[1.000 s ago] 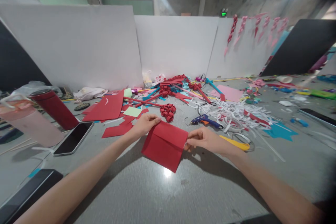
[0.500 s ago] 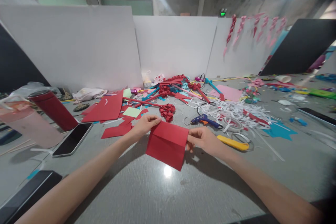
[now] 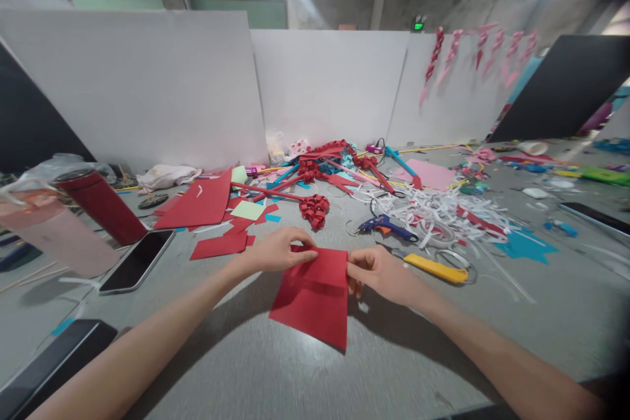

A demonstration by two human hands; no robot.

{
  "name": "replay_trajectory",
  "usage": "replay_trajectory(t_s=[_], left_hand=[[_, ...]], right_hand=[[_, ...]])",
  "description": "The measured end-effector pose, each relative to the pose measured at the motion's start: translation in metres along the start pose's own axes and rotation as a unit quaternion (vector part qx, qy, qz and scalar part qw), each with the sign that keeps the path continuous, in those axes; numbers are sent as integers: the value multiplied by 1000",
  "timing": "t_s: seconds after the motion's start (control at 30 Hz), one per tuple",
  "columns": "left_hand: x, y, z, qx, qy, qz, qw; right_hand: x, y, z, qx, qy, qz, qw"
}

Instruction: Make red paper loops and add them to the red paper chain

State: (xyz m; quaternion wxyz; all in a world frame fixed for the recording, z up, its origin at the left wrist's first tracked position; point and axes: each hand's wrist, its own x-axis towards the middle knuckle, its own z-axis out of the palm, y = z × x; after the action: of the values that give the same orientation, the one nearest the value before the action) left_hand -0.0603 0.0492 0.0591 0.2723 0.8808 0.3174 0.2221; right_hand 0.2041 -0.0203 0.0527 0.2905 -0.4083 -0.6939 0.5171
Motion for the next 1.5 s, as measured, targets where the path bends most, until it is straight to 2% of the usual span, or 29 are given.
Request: replay_trajectory(t_s=[0.13, 0.23, 0.53, 0.73, 0.83, 0.93, 1.03, 1.1, 1.17, 1.23, 1.3, 1.4, 1.5], left_hand=[[-3, 30, 6, 0, -34, -13, 999], [-4, 42, 9, -13, -56, -18, 998], [-5, 41, 10, -7, -63, -26, 998], [-8, 38, 18, 72, -96, 33, 992], [-9, 39, 30, 120, -25, 39, 992], [-8, 37, 46, 190, 74, 47, 978], [-9, 29, 64, 273, 116, 37, 954], [-10, 19, 74, 293, 90, 38, 951], [-13, 9, 81, 279, 30, 41, 959], [-14, 1, 84, 263, -8, 28, 964], [-14, -5, 84, 255, -29, 20, 966], [-12, -8, 80, 244, -44, 27, 968], [-10, -7, 76, 226, -40, 48, 972]], right_hand=[[-5, -9, 8, -29, -18, -1, 999], [-6, -13, 11, -47, -8, -3, 999], [-7, -11, 11, -115, 10, -31, 993], [-8, -11, 16, -164, 25, -54, 985], [-2, -2, 17, -158, 62, -25, 985], [7, 14, 14, -67, 114, 36, 991], [12, 27, 11, -37, 130, 91, 987], [12, 30, 11, -81, 115, 117, 983], [9, 29, 10, -158, 87, 125, 976], [5, 23, 5, -244, 65, 114, 961], [-1, 18, -5, -334, 83, 88, 935], [-14, 18, -32, -470, 183, 33, 863], [-34, 37, -61, -562, 257, 28, 786]])
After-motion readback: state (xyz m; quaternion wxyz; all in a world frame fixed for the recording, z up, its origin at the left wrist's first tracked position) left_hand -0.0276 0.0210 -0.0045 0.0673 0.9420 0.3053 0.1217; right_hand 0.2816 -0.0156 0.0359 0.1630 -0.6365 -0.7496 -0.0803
